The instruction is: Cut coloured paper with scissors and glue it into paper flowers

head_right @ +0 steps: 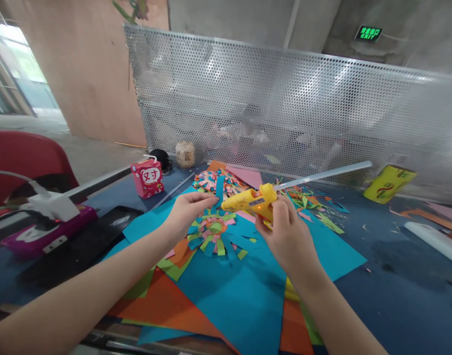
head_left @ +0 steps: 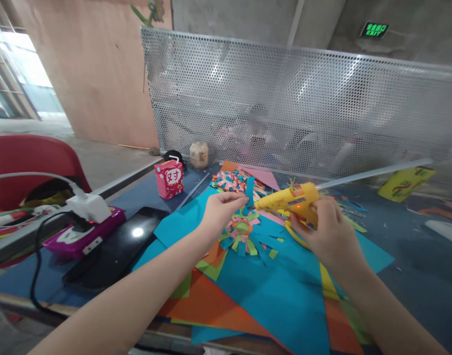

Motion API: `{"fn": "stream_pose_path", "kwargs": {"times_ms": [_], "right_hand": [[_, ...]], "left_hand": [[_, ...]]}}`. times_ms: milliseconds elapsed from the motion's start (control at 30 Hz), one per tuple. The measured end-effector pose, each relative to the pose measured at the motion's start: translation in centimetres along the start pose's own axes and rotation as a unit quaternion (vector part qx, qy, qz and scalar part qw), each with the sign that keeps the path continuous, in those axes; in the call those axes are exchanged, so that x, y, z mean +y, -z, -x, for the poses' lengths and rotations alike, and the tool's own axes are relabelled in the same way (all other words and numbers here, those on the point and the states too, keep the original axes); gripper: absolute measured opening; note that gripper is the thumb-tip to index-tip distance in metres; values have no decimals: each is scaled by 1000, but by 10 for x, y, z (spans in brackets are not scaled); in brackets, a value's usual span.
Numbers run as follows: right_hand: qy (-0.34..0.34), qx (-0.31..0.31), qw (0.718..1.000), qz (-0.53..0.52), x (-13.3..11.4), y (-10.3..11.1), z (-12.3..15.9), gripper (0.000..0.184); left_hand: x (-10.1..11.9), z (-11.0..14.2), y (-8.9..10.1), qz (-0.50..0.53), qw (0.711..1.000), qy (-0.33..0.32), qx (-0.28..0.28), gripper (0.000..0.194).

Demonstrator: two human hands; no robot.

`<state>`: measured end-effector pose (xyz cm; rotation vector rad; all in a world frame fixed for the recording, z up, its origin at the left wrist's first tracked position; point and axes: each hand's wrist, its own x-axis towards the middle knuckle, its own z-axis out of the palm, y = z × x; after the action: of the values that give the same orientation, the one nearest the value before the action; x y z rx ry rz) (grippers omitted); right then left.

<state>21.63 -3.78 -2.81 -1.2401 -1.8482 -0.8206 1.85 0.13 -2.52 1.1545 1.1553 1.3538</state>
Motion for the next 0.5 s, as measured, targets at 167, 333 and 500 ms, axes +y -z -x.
{"fn": "stream_pose_path", "kwargs": {"times_ms": [167, 333, 500], "right_hand": [[0, 19, 999, 31, 4, 0, 2, 21], [-3, 17, 999, 48, 7, 3, 3, 19], [22, 17, 999, 29, 3, 5, 1, 17]], "left_hand": [[0, -1, 1, -2, 1000, -2, 5, 9], [0, -2, 3, -4, 1000, -7, 0, 10], [-2, -4, 3, -3, 1000, -10, -1, 10]]}}
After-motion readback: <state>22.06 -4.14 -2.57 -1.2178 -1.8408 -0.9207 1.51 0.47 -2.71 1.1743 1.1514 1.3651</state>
